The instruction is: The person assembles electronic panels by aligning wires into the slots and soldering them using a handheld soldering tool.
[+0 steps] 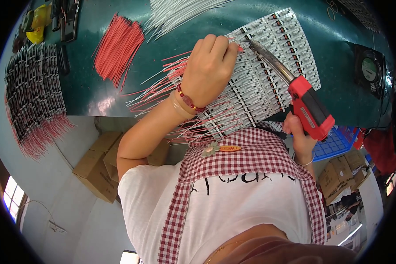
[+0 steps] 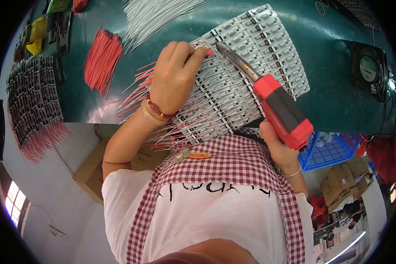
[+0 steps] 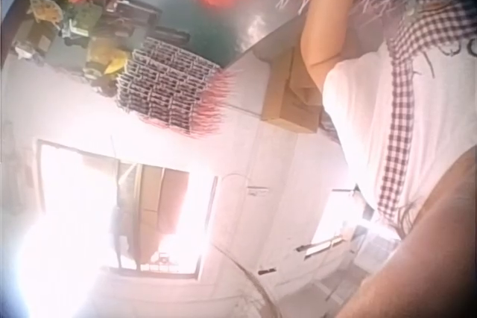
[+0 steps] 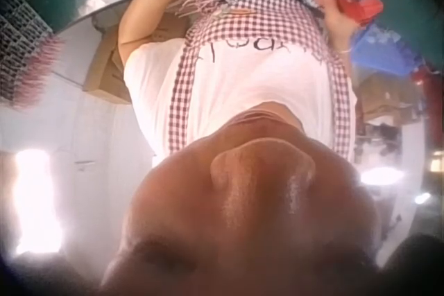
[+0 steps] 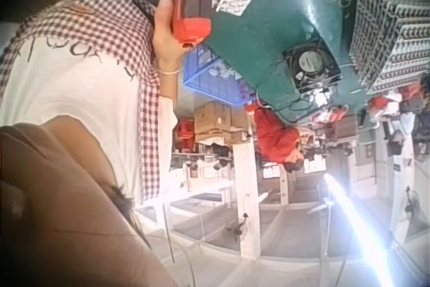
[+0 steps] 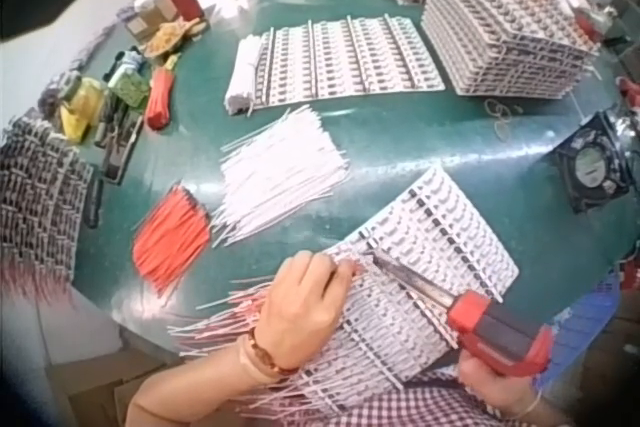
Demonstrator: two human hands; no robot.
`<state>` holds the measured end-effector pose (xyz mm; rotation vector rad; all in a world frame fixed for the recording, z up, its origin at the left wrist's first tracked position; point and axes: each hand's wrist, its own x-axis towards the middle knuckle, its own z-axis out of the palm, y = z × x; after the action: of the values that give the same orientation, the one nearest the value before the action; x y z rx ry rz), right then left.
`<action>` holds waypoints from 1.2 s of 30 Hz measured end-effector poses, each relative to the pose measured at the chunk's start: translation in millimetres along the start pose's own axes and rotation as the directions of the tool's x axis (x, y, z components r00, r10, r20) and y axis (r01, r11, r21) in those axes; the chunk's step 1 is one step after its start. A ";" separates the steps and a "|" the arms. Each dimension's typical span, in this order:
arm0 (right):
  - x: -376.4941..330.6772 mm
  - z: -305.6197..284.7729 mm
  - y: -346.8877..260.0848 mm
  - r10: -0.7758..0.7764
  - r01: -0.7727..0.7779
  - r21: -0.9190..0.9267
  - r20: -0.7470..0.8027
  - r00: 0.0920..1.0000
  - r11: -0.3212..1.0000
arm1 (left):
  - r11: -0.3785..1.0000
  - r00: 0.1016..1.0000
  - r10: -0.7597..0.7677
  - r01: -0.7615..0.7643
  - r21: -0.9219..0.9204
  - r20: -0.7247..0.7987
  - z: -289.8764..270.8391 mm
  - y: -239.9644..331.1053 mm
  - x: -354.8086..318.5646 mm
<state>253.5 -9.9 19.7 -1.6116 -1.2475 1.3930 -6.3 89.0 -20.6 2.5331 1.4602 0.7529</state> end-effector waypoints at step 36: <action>-7.6 -7.4 13.0 -0.081 0.079 0.037 0.028 0.996 0.996 | 1.000 1.000 -0.022 0.022 0.005 0.006 -0.3 10.0 -5.1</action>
<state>263.9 -20.6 12.0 -1.5058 -1.2833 1.3863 -0.8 79.5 -18.8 2.5165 1.4879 0.7391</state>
